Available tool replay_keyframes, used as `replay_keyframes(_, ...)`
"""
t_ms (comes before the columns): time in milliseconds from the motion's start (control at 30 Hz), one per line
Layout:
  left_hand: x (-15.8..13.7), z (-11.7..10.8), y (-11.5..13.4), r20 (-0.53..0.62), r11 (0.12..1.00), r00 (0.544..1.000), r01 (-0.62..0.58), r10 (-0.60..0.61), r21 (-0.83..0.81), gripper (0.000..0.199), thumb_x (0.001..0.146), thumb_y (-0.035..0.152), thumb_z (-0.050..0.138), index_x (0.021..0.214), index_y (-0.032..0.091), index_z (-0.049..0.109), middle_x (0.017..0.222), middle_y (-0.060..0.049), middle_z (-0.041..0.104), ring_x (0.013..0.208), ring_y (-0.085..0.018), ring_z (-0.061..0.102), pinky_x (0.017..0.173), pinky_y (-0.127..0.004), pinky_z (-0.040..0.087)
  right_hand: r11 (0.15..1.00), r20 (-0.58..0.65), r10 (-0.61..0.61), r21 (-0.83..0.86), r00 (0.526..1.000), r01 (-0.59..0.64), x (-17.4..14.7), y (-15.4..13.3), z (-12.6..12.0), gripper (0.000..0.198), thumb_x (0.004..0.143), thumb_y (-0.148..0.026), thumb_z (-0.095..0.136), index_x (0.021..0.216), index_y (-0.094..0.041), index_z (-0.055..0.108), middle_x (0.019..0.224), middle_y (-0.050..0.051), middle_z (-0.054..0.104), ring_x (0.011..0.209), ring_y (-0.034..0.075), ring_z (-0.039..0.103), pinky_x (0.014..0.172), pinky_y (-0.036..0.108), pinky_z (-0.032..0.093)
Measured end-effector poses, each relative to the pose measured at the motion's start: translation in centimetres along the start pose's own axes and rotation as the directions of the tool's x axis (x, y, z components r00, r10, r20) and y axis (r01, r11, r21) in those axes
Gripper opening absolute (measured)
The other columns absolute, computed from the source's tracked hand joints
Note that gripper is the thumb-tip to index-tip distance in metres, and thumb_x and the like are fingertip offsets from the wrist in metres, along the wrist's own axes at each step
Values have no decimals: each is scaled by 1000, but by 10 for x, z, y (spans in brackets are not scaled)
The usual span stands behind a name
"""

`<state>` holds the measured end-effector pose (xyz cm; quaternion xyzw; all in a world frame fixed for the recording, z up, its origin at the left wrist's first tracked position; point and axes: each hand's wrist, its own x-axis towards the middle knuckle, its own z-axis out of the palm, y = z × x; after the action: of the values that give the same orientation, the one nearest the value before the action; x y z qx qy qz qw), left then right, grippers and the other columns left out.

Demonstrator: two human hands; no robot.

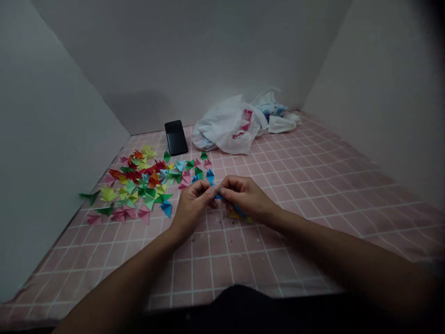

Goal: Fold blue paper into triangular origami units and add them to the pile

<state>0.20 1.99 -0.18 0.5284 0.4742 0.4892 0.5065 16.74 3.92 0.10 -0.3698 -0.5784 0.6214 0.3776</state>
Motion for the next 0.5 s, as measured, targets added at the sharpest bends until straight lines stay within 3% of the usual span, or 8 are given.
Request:
replay_keyframes(133, -1, -2, 4, -8, 993, 998, -62, 63, 103, 26, 86, 35, 69, 69, 16, 63, 60, 3, 61, 54, -9, 57, 57, -22, 45, 1000, 27, 26, 8, 999, -27, -2, 0, 2, 23, 81, -35, 65, 70, -20, 52, 50, -8, 53, 40, 7, 50, 41, 19, 40)
replay_keyframes(333, 0, -5, 0, 5, 989, 996, -90, 90, 121, 35, 94, 41, 58, 69, 17, 61, 56, 3, 58, 52, -10, 55, 56, -23, 44, 991, 62, 57, 121, 996, -64, -1, 1, 3, 19, 79, -33, 67, 72, -20, 54, 48, -8, 54, 39, 8, 51, 41, 19, 43)
replay_keyframes(500, 1, -3, 1, 27, 997, 998, -62, 61, 39, 26, 83, 38, 72, 72, 16, 63, 61, 3, 60, 52, -10, 58, 54, -22, 46, 993, 50, 25, 114, 998, -31, -1, 2, 1, 23, 81, -34, 67, 71, -20, 53, 48, -7, 55, 39, 7, 51, 40, 18, 41)
